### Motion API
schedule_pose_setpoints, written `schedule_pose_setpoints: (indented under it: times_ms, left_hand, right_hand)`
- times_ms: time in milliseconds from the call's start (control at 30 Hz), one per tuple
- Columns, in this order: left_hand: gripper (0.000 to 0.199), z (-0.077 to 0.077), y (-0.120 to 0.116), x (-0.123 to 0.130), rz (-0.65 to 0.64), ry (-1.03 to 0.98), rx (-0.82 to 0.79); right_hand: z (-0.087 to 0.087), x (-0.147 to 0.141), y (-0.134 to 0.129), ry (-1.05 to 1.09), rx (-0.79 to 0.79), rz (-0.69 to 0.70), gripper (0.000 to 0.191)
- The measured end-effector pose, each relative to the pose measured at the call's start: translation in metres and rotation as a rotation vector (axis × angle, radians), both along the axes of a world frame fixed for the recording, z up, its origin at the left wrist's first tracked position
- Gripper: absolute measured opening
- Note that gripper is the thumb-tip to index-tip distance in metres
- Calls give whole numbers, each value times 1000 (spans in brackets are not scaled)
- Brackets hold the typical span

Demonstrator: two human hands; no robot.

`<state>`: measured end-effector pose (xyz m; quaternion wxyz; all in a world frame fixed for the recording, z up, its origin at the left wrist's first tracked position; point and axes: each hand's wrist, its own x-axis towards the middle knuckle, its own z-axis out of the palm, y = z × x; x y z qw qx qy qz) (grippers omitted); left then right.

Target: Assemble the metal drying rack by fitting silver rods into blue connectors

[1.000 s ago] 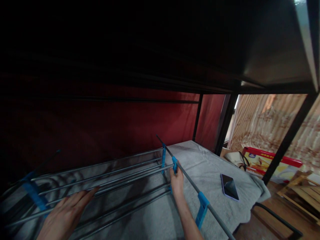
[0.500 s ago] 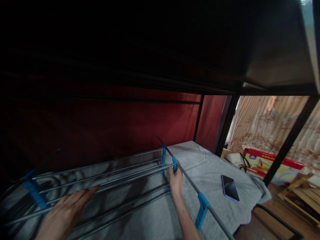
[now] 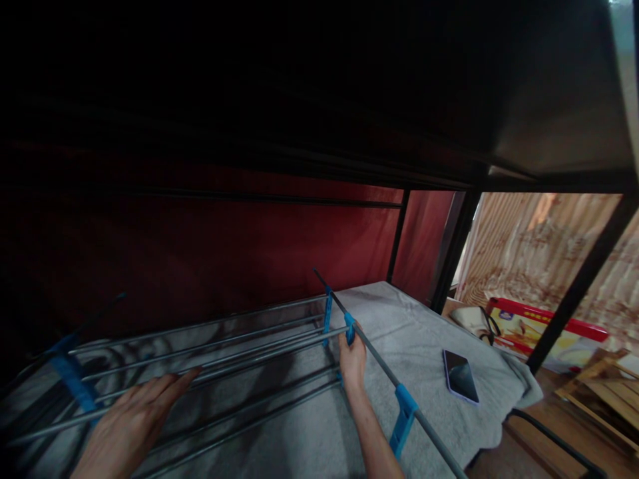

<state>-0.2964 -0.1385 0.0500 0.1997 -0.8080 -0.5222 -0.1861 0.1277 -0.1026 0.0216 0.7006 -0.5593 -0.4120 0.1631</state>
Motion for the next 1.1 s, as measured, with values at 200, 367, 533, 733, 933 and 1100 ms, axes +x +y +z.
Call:
schedule_pose_setpoints:
  times_ms: [200,367,533,733,933,1100]
  left_hand:
    - [60,-7,2,-3,1,43,21]
    - [58,-7,3,-4,-6,30,5]
    - [56,9,-2,0,9,-4,-105]
    - [55,14,-3,1,8,-41,-115]
    - [54,16,-3,1,-5,-26,-114]
    - [58,16,-4,1,11,-11,-129]
  right_hand:
    - [-7,2,5,-152,-68,-84,48]
    - [-8,2,4,-205,-68,-83,51]
    - [-4,1,-1,-238,-84,-90,52]
    - [-4,2,-1,-258,-95,-78,53]
    - [-9,3,2,-257,-90,-77,53]
    - [-13,2,3,-233,-79,-71,54]
